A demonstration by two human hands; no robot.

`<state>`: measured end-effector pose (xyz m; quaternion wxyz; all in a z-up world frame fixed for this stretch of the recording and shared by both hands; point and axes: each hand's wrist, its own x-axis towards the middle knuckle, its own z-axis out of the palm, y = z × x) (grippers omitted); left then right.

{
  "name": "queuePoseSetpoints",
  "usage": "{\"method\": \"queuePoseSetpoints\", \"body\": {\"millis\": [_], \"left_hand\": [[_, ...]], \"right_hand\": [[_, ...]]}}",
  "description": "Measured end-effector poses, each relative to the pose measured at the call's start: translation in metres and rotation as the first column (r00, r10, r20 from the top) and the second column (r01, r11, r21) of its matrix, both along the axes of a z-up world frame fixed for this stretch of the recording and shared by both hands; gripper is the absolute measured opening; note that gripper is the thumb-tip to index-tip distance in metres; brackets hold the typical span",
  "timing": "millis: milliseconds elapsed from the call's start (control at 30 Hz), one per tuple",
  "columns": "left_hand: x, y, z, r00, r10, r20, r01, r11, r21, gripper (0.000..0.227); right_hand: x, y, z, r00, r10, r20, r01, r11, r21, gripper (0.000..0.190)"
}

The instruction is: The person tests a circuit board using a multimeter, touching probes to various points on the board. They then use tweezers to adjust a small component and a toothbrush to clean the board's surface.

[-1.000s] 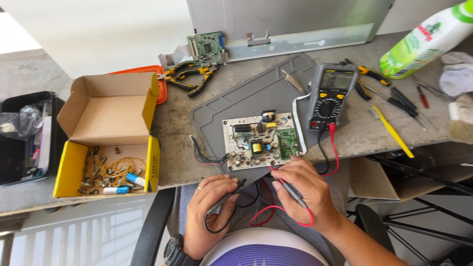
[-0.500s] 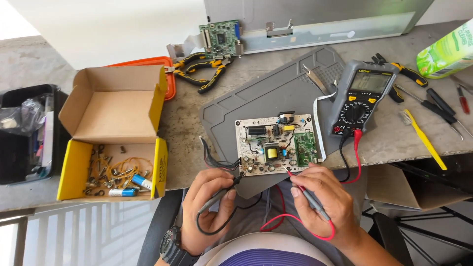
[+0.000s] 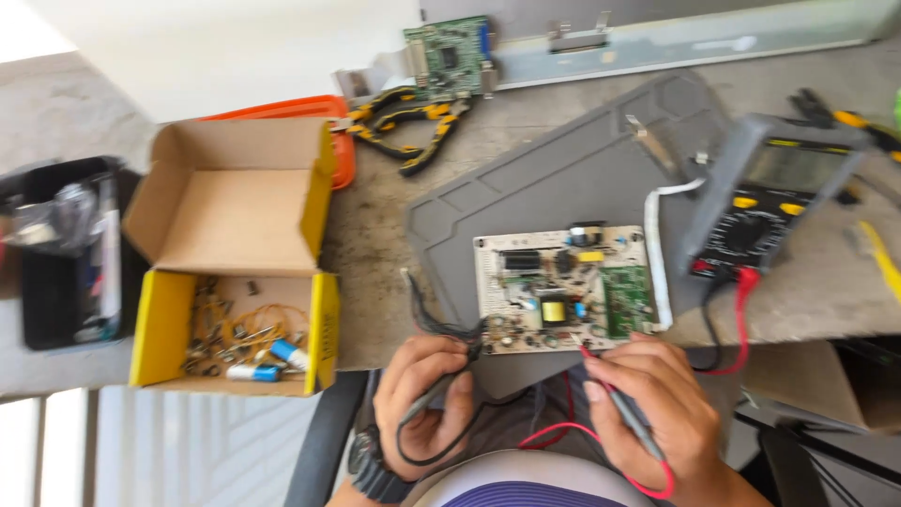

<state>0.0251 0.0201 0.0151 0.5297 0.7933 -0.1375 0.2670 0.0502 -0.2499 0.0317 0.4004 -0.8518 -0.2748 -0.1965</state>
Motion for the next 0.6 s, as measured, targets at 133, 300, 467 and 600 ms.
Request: {"method": "queuePoseSetpoints", "body": {"millis": [133,300,467,600], "left_hand": [[-0.001,0.004,-0.004,0.999,-0.034,-0.009,0.034,0.997,0.07,0.014],[-0.002,0.004,-0.01,0.998,-0.06,-0.022,0.061,0.997,0.051,0.013],[-0.002,0.005,-0.005,0.997,-0.064,-0.035,0.065,0.997,0.045,0.012],[0.001,0.005,-0.002,0.998,-0.065,-0.012,0.066,0.997,0.041,0.012]], "right_hand": [[-0.001,-0.001,-0.006,1.0,-0.011,-0.015,0.011,1.0,-0.005,0.011],[-0.003,-0.005,-0.018,0.998,-0.058,-0.027,0.058,0.998,0.002,0.01],[-0.002,-0.003,-0.014,0.997,-0.063,-0.042,0.063,0.998,-0.006,0.011],[0.004,-0.001,-0.005,1.0,0.0,0.017,0.0,1.0,0.001,0.014]]}}
